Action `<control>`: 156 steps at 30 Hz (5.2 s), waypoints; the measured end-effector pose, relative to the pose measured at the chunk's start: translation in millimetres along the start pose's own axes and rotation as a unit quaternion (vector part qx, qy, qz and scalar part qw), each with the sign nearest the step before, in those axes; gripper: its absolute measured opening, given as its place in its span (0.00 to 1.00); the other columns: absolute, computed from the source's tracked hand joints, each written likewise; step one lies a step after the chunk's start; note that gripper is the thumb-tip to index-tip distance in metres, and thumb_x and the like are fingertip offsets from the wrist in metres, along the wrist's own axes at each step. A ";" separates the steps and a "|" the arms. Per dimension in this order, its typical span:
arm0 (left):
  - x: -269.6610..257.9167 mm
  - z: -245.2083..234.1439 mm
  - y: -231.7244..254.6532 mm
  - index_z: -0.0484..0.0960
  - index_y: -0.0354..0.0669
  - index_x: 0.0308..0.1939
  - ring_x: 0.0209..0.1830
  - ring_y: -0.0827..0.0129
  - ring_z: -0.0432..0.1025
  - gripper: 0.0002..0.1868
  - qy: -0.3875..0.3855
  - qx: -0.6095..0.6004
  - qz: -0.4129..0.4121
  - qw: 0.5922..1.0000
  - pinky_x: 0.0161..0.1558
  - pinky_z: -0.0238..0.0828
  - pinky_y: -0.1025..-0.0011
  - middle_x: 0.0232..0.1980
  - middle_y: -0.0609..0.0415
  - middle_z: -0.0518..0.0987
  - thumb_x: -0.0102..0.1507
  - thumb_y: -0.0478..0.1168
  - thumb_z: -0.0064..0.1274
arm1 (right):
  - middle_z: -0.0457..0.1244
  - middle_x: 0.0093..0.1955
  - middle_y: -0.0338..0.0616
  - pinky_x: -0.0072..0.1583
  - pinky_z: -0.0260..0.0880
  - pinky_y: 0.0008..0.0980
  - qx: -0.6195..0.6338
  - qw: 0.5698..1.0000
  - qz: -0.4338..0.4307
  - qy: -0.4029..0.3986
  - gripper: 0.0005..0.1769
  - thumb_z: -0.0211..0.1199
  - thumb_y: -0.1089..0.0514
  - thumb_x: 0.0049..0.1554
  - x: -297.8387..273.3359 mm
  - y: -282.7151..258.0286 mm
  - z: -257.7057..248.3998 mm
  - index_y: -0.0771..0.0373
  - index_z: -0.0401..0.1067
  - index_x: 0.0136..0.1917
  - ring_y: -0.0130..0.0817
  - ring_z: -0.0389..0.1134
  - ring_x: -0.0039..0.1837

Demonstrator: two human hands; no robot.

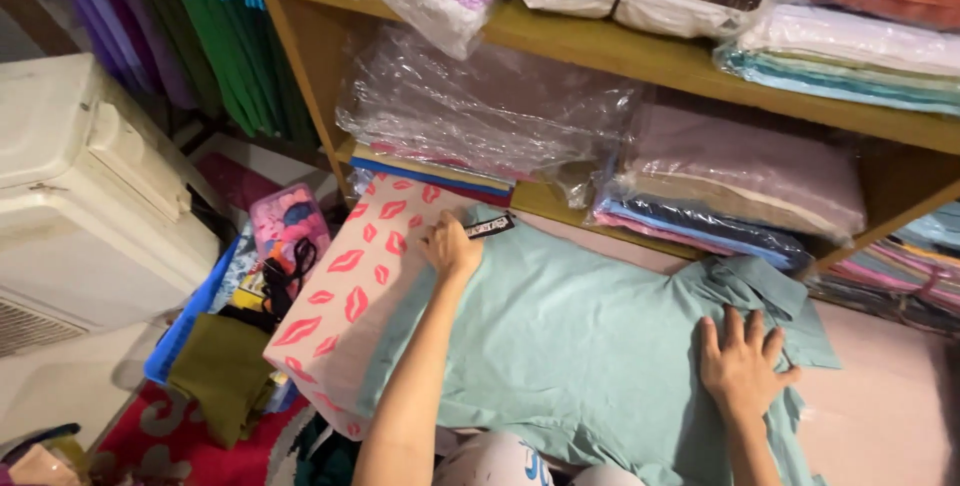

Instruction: Folding a light blue garment and placing it into a clear plastic bag for storage.

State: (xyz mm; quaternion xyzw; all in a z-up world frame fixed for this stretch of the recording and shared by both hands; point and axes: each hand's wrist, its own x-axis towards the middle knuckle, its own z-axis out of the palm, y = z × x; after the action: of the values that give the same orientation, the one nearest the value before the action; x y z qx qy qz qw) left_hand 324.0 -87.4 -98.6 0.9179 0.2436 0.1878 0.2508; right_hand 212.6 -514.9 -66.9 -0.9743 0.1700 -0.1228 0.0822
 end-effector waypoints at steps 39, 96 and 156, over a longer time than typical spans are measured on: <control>-48.0 -100.0 -44.0 0.61 0.34 0.61 0.31 0.40 0.76 0.24 0.013 -0.010 0.126 0.992 0.35 0.76 0.48 0.45 0.35 0.76 0.66 0.40 0.52 | 0.66 0.57 0.62 0.61 0.56 0.52 -0.047 0.986 -0.030 0.156 0.24 0.61 0.40 0.67 48.1 58.1 28.9 0.65 0.75 0.54 0.58 0.62 0.59; -180.2 -215.6 -172.6 0.67 0.19 0.68 0.31 0.61 0.74 0.35 -0.307 -0.433 -0.310 0.789 0.31 0.69 0.71 0.48 0.32 0.81 0.60 0.31 0.61 | 0.74 0.38 0.54 0.48 0.73 0.40 -0.039 0.984 0.163 -0.058 0.45 0.57 0.20 0.59 -71.5 105.2 -37.9 0.67 0.83 0.43 0.53 0.75 0.44; -225.3 -206.9 -154.0 0.63 0.57 0.75 0.70 0.50 0.59 0.54 0.013 0.196 0.317 0.928 0.75 0.52 0.46 0.74 0.43 0.58 0.41 0.39 0.61 | 0.68 0.60 0.56 0.57 0.76 0.47 0.054 0.947 -0.227 0.220 0.35 0.73 0.40 0.39 -215.9 122.4 39.9 0.55 0.79 0.58 0.52 0.73 0.60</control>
State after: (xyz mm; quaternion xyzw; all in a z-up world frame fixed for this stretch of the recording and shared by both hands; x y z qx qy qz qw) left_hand -9.6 -16.7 -67.4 0.9756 -0.0247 0.2181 -0.0100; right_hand -11.7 -548.0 -175.4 -0.9301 -0.0483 -0.3582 0.0654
